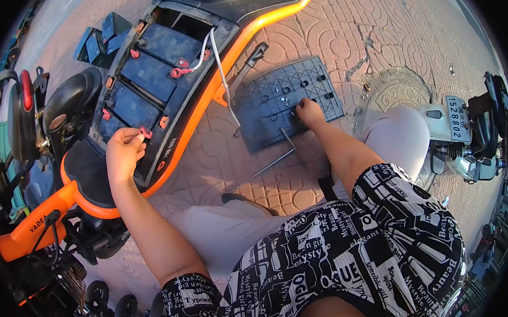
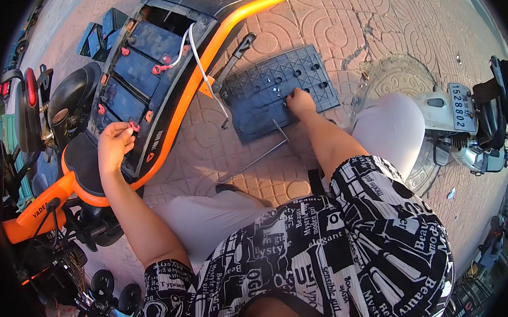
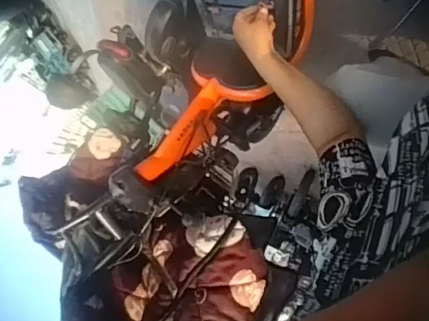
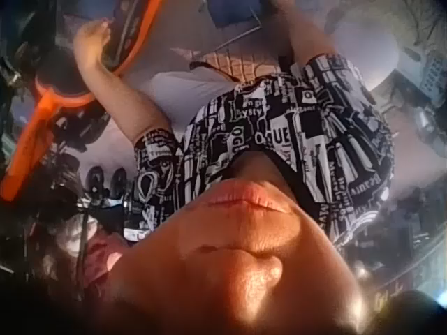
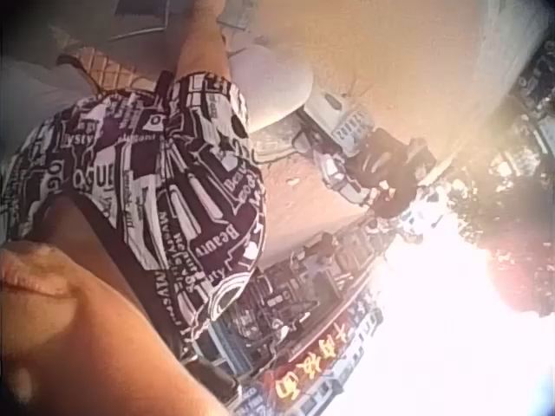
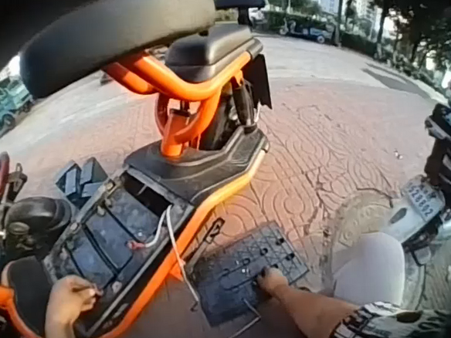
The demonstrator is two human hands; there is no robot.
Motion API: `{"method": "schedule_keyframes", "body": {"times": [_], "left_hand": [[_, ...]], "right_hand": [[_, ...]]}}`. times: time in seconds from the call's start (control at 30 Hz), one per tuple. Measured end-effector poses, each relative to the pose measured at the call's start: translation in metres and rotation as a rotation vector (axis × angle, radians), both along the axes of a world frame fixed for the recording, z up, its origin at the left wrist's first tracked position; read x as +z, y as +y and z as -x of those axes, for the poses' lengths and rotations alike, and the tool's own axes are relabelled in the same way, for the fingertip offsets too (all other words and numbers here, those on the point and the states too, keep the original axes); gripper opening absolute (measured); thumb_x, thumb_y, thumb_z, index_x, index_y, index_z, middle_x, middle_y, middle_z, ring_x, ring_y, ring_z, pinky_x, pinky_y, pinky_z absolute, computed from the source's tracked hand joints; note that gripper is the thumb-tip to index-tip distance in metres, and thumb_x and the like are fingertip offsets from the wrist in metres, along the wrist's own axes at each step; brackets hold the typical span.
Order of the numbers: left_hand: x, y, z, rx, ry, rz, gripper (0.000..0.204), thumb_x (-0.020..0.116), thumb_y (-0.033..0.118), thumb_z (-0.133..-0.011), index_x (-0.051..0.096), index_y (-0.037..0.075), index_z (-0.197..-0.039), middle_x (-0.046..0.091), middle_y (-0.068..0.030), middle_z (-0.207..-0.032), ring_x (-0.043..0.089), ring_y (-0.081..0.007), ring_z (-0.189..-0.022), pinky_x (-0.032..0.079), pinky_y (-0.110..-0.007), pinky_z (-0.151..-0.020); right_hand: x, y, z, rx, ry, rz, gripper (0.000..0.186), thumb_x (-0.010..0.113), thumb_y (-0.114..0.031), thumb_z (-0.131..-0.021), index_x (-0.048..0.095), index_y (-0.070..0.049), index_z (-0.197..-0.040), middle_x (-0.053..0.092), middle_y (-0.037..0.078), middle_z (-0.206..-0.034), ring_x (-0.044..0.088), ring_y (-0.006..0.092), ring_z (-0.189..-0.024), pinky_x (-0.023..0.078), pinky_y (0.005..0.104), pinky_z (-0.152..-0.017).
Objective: Repairing an electric scooter by working on the battery compartment and wiring.
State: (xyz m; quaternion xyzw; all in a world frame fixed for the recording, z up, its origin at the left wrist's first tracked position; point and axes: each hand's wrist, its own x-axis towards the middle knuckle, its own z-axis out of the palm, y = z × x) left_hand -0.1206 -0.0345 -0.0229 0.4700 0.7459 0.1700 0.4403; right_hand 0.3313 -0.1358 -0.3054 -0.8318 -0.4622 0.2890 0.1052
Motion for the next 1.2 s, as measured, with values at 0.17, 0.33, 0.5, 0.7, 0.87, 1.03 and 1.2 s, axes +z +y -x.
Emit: {"method": "schedule_keyframes", "body": {"times": [0.17, 0.33, 0.5, 0.7, 0.87, 1.03, 1.2], "left_hand": [[-0.005, 0.001, -0.004, -0.029, -0.034, 0.054, 0.010, 0.064, 0.007, -0.091, 0.063, 0.004, -0.101, 0.064, -0.0016, -0.091, 0.060, -0.0090, -0.074, 0.053, -0.023, -0.071], [-0.002, -0.011, 0.030, -0.079, -0.090, 0.026, 0.006, 0.063, 0.004, -0.091, 0.062, 0.002, -0.096, 0.066, -0.0045, -0.085, 0.058, -0.0080, -0.068, 0.047, -0.021, -0.060], [-0.027, 0.006, 0.005, -0.428, 0.321, -0.164, 0.024, 0.070, 0.028, -0.081, 0.075, 0.005, -0.082, 0.069, -0.0201, -0.085, 0.068, -0.0353, -0.078, 0.054, -0.041, -0.070], [-0.006, -0.001, -0.010, -0.325, 0.539, -0.139, 0.016, 0.071, 0.016, -0.080, 0.075, 0.006, -0.091, 0.071, -0.0162, -0.092, 0.067, -0.0337, -0.088, 0.053, -0.041, -0.077], [-0.020, 0.006, -0.007, -0.323, 0.607, -0.123, 0.016, 0.071, 0.018, -0.078, 0.074, 0.006, -0.088, 0.071, -0.0147, -0.092, 0.067, -0.0326, -0.088, 0.054, -0.041, -0.077], [-0.017, 0.007, -0.012, -0.340, 0.557, -0.141, 0.024, 0.071, 0.019, -0.080, 0.075, 0.000, -0.095, 0.071, -0.0194, -0.099, 0.069, -0.0341, -0.091, 0.055, -0.039, -0.080], [-0.010, 0.003, -0.014, -0.281, 0.545, -0.106, 0.020, 0.070, 0.019, -0.080, 0.073, 0.002, -0.090, 0.071, -0.0173, -0.095, 0.068, -0.0340, -0.089, 0.054, -0.041, -0.078]], "right_hand": [[-0.001, -0.023, -0.009, 0.109, 0.069, 0.052, 0.025, 0.063, -0.026, -0.082, 0.068, -0.005, -0.096, 0.070, 0.018, -0.090, 0.068, 0.0350, -0.088, 0.053, 0.0441, -0.080], [0.002, -0.016, 0.031, 0.390, -0.084, -0.081, 0.026, 0.067, -0.026, -0.082, 0.066, -0.006, -0.098, 0.069, 0.020, -0.092, 0.066, 0.0382, -0.088, 0.052, 0.0476, -0.076], [-0.003, -0.021, 0.007, 0.507, -0.328, 0.081, 0.027, 0.064, -0.030, -0.085, 0.061, -0.010, -0.102, 0.067, 0.019, -0.100, 0.065, 0.0392, -0.092, 0.052, 0.0509, -0.076], [0.005, -0.001, 0.020, 0.732, -0.491, 0.188, 0.019, 0.050, -0.020, -0.092, 0.059, -0.010, -0.105, 0.065, 0.016, -0.103, 0.068, 0.0384, -0.090, 0.055, 0.0488, -0.072], [0.012, 0.008, 0.034, 0.970, -0.610, 0.200, 0.018, 0.044, -0.013, -0.096, 0.060, -0.007, -0.102, 0.065, 0.014, -0.101, 0.069, 0.0340, -0.086, 0.058, 0.0423, -0.068], [-0.005, 0.011, 0.023, 1.016, -0.604, 0.179, 0.020, 0.045, -0.015, -0.095, 0.062, -0.003, -0.097, 0.068, 0.016, -0.096, 0.070, 0.0341, -0.085, 0.058, 0.0431, -0.069], [0.045, 0.021, 0.062, 0.960, -0.357, 0.221, 0.021, 0.062, -0.015, -0.081, 0.061, 0.002, -0.094, 0.069, 0.022, -0.096, 0.069, 0.0397, -0.086, 0.057, 0.0470, -0.076]]}}
